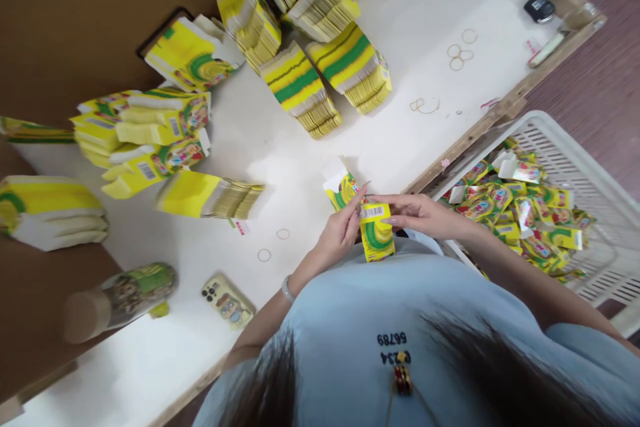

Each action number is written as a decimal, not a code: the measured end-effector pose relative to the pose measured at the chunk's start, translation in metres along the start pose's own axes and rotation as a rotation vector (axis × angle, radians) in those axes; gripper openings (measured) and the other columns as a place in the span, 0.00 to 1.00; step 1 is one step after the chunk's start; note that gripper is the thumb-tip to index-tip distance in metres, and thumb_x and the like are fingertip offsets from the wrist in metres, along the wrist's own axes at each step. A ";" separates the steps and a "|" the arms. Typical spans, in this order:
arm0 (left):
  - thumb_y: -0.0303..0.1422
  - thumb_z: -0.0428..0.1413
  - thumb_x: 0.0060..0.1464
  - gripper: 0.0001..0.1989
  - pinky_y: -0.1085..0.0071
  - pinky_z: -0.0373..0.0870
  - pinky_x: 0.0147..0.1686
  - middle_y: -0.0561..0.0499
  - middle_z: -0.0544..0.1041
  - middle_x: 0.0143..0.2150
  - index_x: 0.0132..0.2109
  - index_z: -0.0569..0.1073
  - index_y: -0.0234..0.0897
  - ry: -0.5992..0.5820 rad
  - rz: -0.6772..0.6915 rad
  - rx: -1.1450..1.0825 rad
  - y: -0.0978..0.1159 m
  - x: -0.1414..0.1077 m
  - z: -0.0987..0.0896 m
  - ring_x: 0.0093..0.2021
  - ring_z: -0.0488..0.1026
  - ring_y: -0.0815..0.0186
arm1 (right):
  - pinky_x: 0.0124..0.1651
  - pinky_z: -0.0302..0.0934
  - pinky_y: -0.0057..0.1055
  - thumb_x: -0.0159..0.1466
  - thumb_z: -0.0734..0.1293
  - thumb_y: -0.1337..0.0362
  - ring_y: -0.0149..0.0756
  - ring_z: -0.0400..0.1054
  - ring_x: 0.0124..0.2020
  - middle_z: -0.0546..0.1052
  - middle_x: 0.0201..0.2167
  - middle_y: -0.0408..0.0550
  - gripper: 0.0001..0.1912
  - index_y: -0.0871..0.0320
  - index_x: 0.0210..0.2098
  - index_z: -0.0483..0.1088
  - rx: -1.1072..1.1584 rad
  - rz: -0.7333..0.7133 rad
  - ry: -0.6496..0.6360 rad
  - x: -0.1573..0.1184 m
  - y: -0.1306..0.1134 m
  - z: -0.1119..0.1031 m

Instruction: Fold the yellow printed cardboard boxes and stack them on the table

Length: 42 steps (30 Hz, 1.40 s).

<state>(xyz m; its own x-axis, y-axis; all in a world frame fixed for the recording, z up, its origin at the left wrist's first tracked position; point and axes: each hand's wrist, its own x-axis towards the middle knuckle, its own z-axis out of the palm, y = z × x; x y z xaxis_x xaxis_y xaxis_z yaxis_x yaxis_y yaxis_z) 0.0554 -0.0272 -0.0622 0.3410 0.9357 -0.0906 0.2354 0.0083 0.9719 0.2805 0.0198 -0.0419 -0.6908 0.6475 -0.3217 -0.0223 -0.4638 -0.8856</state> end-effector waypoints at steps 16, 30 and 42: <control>0.40 0.60 0.65 0.14 0.62 0.72 0.45 0.48 0.77 0.35 0.32 0.76 0.38 0.256 -0.021 0.575 -0.062 0.103 -0.089 0.38 0.73 0.61 | 0.58 0.66 0.66 0.74 0.61 0.50 0.70 0.76 0.55 0.80 0.50 0.76 0.29 0.66 0.64 0.71 -1.553 0.574 0.767 -0.094 -0.021 -0.101; 0.45 0.48 0.74 0.21 0.74 0.76 0.32 0.45 0.86 0.49 0.57 0.81 0.41 0.519 0.218 0.154 0.030 0.044 -0.043 0.33 0.80 0.69 | 0.44 0.74 0.38 0.74 0.62 0.54 0.43 0.77 0.39 0.80 0.44 0.52 0.18 0.51 0.60 0.65 -0.923 -0.757 0.661 0.072 0.017 0.027; 0.59 0.42 0.69 0.38 0.49 0.71 0.68 0.38 0.71 0.68 0.76 0.53 0.45 0.111 0.277 -0.015 -0.006 0.037 0.023 0.69 0.71 0.49 | 0.68 0.63 0.57 0.75 0.57 0.47 0.49 0.71 0.62 0.78 0.52 0.52 0.19 0.49 0.55 0.71 -0.542 -0.652 0.924 0.054 0.014 0.037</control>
<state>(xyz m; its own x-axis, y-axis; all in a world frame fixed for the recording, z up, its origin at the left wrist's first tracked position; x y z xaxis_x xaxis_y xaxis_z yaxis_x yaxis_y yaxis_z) 0.0879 -0.0009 -0.0767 0.2883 0.9359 0.2023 0.1337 -0.2485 0.9594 0.2156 0.0259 -0.0589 0.1066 0.9457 0.3072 0.2821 0.2675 -0.9213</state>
